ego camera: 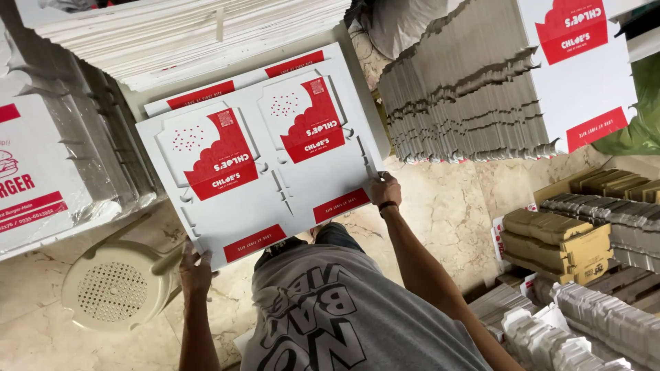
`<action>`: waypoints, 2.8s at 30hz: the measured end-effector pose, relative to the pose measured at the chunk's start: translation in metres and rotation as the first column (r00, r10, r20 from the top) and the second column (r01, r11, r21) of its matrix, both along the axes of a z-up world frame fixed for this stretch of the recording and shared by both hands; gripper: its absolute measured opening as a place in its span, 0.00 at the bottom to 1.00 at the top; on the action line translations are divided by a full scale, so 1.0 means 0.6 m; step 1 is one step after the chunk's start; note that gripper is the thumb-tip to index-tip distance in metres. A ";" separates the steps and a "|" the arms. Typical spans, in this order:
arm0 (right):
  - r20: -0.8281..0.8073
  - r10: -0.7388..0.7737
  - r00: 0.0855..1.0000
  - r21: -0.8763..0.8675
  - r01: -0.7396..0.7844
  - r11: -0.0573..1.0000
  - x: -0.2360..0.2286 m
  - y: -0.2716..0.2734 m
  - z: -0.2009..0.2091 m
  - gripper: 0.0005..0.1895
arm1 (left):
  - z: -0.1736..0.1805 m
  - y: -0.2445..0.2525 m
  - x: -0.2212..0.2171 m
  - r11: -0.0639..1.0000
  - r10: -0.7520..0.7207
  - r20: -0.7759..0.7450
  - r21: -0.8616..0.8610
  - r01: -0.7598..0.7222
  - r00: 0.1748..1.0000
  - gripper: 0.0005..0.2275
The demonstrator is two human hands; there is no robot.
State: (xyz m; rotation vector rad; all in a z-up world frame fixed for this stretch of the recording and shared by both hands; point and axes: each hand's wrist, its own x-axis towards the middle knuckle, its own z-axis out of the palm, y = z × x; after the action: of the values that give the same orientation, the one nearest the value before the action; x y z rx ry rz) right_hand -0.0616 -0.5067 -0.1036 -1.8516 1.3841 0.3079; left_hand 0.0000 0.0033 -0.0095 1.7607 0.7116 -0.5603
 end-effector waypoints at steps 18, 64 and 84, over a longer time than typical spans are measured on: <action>0.214 -0.570 0.794 0.696 0.285 0.659 -0.086 0.025 0.006 0.25 | 0.011 -0.587 0.040 0.191 -0.952 -0.089 0.580 0.792 0.294 0.34; 0.073 0.600 0.797 0.210 -0.600 0.772 -0.027 -0.060 0.016 0.28 | -0.096 -0.690 0.024 0.144 -0.893 -0.290 0.539 0.830 0.343 0.49; 0.374 0.415 0.829 0.400 -0.548 0.735 0.000 -0.053 0.156 0.26 | -0.038 -0.679 0.030 0.029 -0.875 -0.367 0.614 0.789 0.317 0.38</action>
State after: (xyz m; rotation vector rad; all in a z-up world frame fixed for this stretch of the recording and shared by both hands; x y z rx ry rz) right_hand -0.0615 -0.5386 -0.0100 -1.7041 0.5361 0.6005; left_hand 0.0180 -0.4041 -0.0326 2.9482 -0.4991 -1.0504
